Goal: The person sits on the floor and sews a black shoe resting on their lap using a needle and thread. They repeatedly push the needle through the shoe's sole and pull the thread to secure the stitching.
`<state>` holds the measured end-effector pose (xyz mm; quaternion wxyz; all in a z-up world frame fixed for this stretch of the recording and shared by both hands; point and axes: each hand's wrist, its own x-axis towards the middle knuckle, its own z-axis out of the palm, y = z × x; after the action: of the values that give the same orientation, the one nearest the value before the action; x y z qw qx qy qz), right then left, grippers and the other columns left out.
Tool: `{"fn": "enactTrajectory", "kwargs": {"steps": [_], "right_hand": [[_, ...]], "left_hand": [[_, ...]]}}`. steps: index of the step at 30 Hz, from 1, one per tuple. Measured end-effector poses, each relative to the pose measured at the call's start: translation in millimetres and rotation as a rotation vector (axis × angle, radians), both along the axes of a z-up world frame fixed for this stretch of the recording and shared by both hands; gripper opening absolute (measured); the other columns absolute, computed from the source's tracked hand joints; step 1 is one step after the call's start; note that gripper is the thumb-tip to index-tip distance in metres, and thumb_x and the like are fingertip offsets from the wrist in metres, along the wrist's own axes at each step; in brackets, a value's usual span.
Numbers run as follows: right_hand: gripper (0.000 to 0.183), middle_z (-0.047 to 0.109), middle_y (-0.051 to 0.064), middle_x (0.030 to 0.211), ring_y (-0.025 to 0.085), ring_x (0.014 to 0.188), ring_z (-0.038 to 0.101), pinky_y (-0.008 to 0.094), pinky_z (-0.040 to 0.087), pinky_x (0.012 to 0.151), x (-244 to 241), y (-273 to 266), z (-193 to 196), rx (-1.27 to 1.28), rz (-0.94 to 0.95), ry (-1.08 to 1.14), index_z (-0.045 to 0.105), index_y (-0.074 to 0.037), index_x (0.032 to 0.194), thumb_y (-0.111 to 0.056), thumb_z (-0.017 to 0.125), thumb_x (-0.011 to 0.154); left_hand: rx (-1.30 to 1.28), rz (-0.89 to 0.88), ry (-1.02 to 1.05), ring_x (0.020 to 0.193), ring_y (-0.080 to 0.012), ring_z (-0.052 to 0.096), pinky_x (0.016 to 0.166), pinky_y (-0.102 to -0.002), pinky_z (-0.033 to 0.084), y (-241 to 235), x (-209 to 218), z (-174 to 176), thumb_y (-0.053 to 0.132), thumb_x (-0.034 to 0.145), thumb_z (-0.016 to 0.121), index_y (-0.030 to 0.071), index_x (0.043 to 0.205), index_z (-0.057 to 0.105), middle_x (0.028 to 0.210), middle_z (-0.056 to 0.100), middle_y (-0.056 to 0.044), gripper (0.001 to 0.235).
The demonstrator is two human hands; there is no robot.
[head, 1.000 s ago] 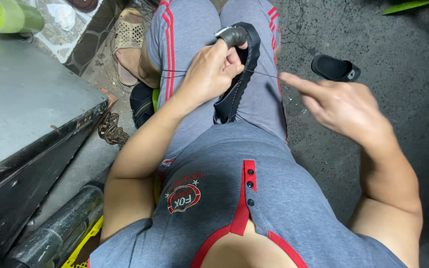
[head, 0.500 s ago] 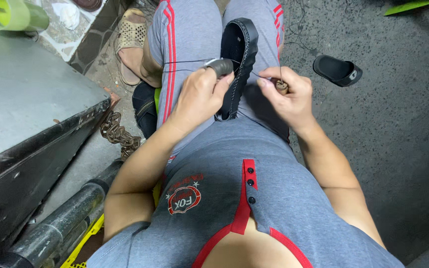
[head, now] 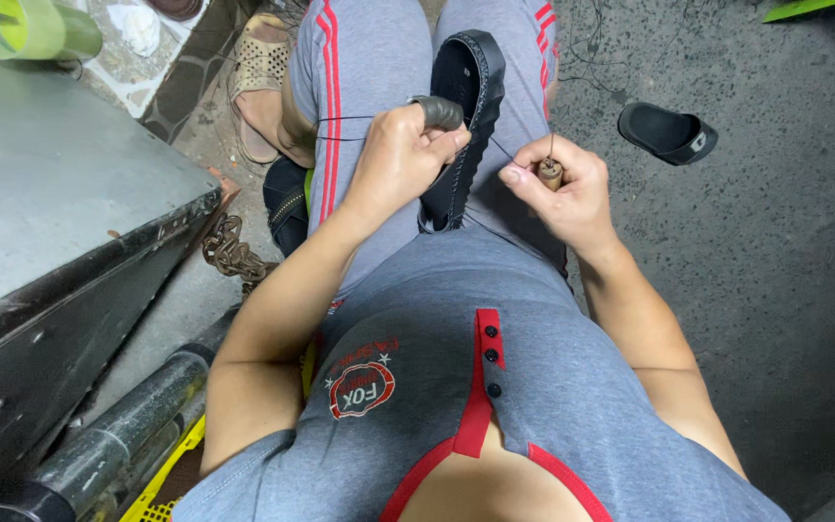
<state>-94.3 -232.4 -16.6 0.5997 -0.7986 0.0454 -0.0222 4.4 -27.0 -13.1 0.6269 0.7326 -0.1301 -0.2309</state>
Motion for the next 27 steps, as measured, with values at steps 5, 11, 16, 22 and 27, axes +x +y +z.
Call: {"fn": "enactTrajectory", "kwargs": {"steps": [5,11,16,22,27], "right_hand": [[0.008,0.058,0.007,0.055,0.011,0.040,0.054,0.021,0.043,0.041,1,-1,9,0.130,-0.022,0.040,0.066,0.001,0.085,0.002,0.074,0.083],[0.011,0.052,0.006,0.063,0.010,0.042,0.045,0.019,0.037,0.037,7,8,39,0.284,-0.047,0.119,0.054,-0.002,0.088,-0.005,0.065,0.091],[0.006,0.057,0.003,0.062,0.012,0.049,0.052,0.024,0.039,0.047,0,11,28,0.016,0.043,0.010,0.065,-0.006,0.087,-0.007,0.070,0.088],[0.015,0.057,0.015,0.069,0.034,0.055,0.057,0.039,0.046,0.051,6,30,54,-0.278,0.301,-0.216,0.067,-0.003,0.098,-0.015,0.067,0.090],[0.030,0.062,0.017,0.086,0.041,0.067,0.063,0.050,0.049,0.056,2,21,63,-0.601,0.307,-0.141,0.058,-0.007,0.122,-0.024,0.050,0.100]], "left_hand": [[0.086,0.027,0.005,0.045,-0.0124,0.060,0.052,-0.026,0.050,-11,3,-5,0.013,0.077,0.071,0.011,0.087,0.073,0.048,0.060,0.000,0.010],[-0.009,0.031,0.254,0.053,-0.0046,0.057,0.052,-0.018,0.046,-13,6,1,0.013,0.084,0.070,0.010,0.084,0.066,0.061,0.061,0.003,0.005],[-0.034,0.014,0.205,0.041,-0.0071,0.048,0.041,-0.020,0.038,4,-5,25,0.023,0.092,0.061,0.011,0.090,0.063,0.054,0.062,-0.003,0.013],[-0.012,-0.116,-0.024,0.044,-0.0090,0.054,0.042,-0.021,0.043,5,-17,23,0.015,0.087,0.066,0.004,0.089,0.068,0.055,0.063,-0.004,0.011],[-0.095,-0.058,0.047,0.047,-0.0128,0.064,0.046,-0.023,0.053,15,-16,24,0.010,0.092,0.057,0.002,0.099,0.064,0.061,0.068,-0.008,0.012]]}}
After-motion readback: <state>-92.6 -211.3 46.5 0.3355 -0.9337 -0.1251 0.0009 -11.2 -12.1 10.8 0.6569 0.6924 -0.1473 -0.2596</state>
